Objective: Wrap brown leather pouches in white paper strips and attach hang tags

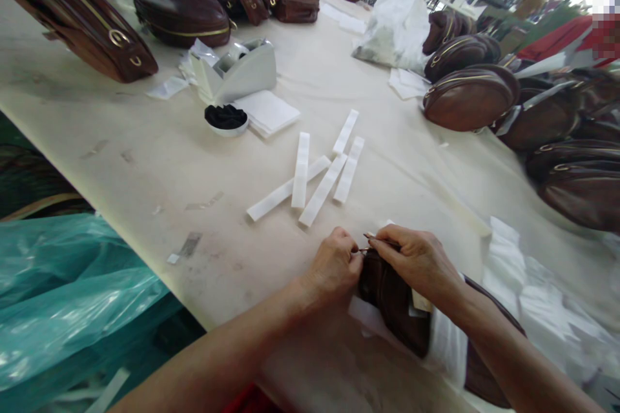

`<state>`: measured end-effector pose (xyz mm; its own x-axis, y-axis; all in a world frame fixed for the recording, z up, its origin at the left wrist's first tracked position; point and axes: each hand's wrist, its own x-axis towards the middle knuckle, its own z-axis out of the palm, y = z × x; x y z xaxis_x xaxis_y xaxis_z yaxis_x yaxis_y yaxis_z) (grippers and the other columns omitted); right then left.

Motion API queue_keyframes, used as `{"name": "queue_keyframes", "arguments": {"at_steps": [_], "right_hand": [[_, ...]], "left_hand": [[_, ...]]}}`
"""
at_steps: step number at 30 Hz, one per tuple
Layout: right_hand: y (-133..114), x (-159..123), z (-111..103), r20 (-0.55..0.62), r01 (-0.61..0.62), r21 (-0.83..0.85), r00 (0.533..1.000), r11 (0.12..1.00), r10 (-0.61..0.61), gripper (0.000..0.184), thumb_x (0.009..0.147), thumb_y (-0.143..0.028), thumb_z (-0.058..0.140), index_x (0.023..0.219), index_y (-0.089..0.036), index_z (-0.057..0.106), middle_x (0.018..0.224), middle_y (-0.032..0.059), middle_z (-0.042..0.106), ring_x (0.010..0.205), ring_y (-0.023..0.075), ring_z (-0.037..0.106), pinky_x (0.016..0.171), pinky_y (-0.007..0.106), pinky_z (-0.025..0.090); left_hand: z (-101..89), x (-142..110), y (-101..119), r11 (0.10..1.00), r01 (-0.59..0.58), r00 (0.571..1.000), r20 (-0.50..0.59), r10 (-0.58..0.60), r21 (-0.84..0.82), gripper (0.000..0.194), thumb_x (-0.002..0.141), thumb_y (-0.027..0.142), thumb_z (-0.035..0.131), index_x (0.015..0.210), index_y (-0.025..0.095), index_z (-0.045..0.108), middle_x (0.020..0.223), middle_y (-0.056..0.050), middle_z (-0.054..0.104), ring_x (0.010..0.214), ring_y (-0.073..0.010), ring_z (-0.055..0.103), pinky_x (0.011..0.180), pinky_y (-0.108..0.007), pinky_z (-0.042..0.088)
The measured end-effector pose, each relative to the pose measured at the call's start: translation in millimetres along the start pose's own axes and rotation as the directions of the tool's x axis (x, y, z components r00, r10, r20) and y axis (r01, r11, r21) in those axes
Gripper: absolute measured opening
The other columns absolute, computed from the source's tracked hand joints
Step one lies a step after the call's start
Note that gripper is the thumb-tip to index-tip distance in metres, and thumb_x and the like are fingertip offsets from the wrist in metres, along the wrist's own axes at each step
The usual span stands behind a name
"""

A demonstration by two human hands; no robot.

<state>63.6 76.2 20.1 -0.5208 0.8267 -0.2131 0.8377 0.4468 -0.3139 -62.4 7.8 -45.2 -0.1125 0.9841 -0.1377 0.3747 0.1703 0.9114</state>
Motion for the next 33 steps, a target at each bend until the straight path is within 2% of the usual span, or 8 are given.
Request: {"name": "queue_keyframes", "arguments": {"at_steps": [7, 10, 14, 18, 21, 23, 27, 33], "right_hand": [[0, 1, 0, -0.016, 0.034, -0.004, 0.999, 0.999, -0.034, 0.028, 0.081, -0.038, 0.049, 0.067, -0.021, 0.066, 0.052, -0.0014, 0.056, 0.050, 0.0122, 0.052, 0.050, 0.023, 0.032], [0, -1, -2, 0.000, 0.048, -0.007, 0.999, 0.999, -0.048, 0.027, 0.083, -0.037, 0.049, 0.069, -0.021, 0.066, 0.055, -0.0010, 0.059, 0.051, 0.0124, 0.053, 0.051, 0.023, 0.034], [-3, -5, -6, 0.022, 0.131, -0.060, 0.991, 0.990, -0.130, 0.025, 0.085, -0.033, 0.049, 0.073, -0.021, 0.067, 0.069, 0.0016, 0.064, 0.062, 0.0138, 0.059, 0.059, 0.023, 0.039], [-9, -9, -7, 0.062, 0.177, -0.155, 0.984, 0.972, -0.170, 0.024, 0.089, -0.026, 0.046, 0.080, -0.021, 0.068, 0.083, 0.0031, 0.064, 0.071, 0.0141, 0.061, 0.065, 0.025, 0.040], [-14, -9, -6, 0.089, 0.198, -0.229, 0.979, 0.953, -0.182, 0.023, 0.090, -0.023, 0.045, 0.084, -0.021, 0.067, 0.089, 0.0035, 0.064, 0.072, 0.0144, 0.061, 0.065, 0.025, 0.040], [-18, -8, -4, 0.112, 0.228, -0.281, 0.973, 0.932, -0.204, 0.021, 0.090, -0.023, 0.046, 0.085, -0.021, 0.067, 0.086, 0.0033, 0.063, 0.072, 0.0151, 0.060, 0.064, 0.025, 0.038], [-22, -5, -3, 0.156, 0.277, -0.324, 0.959, 0.905, -0.238, 0.020, 0.090, -0.020, 0.048, 0.085, -0.021, 0.067, 0.079, 0.0033, 0.062, 0.075, 0.0156, 0.058, 0.064, 0.025, 0.036], [-25, -1, -4, 0.220, 0.291, -0.301, 0.948, 0.908, -0.231, 0.023, 0.090, -0.017, 0.046, 0.083, -0.021, 0.067, 0.081, 0.0036, 0.061, 0.074, 0.0140, 0.058, 0.064, 0.024, 0.036]], "left_hand": [[8.5, 4, 5, 0.987, 0.111, 0.994, -0.002, -0.111, 0.120, 0.012, 0.073, 0.009, 0.050, 0.071, 0.013, 0.061, 0.078, -0.007, 0.056, 0.074, -0.0193, 0.056, 0.070, -0.030, 0.045], [7.3, 3, 4, 0.989, 0.119, 0.993, -0.013, -0.118, 0.093, 0.014, 0.072, 0.008, 0.049, 0.068, 0.014, 0.060, 0.073, -0.006, 0.055, 0.070, -0.0183, 0.054, 0.068, -0.030, 0.043], [-6.3, -1, 3, 0.995, 0.101, 0.995, 0.004, -0.101, 0.014, 0.017, 0.068, 0.006, 0.048, 0.057, 0.016, 0.056, 0.067, -0.002, 0.054, 0.067, -0.0145, 0.053, 0.065, -0.025, 0.042], [-22.5, -4, -1, 0.970, 0.139, 0.990, 0.017, -0.138, -0.199, 0.012, 0.059, 0.009, 0.050, 0.051, 0.016, 0.055, 0.057, 0.002, 0.050, 0.058, -0.0108, 0.048, 0.056, -0.021, 0.037], [-28.9, -3, -3, 0.848, 0.229, 0.969, 0.024, -0.248, -0.477, 0.005, 0.054, 0.014, 0.052, 0.050, 0.015, 0.055, 0.053, 0.003, 0.048, 0.048, -0.0081, 0.040, 0.046, -0.020, 0.029], [-31.2, -3, -2, 0.766, 0.246, 0.957, 0.023, -0.289, -0.594, 0.004, 0.051, 0.015, 0.052, 0.049, 0.014, 0.054, 0.052, 0.003, 0.049, 0.044, -0.0064, 0.036, 0.044, -0.020, 0.025], [-35.4, -2, 2, 0.668, 0.217, 0.954, 0.011, -0.298, -0.712, 0.004, 0.048, 0.017, 0.053, 0.048, 0.014, 0.054, 0.053, 0.001, 0.052, 0.041, -0.0049, 0.035, 0.042, -0.021, 0.022], [-39.6, -1, 5, 0.635, 0.191, 0.955, -0.008, -0.297, -0.749, 0.005, 0.048, 0.019, 0.054, 0.047, 0.014, 0.054, 0.052, 0.001, 0.051, 0.040, -0.0045, 0.035, 0.042, -0.021, 0.022]]}}
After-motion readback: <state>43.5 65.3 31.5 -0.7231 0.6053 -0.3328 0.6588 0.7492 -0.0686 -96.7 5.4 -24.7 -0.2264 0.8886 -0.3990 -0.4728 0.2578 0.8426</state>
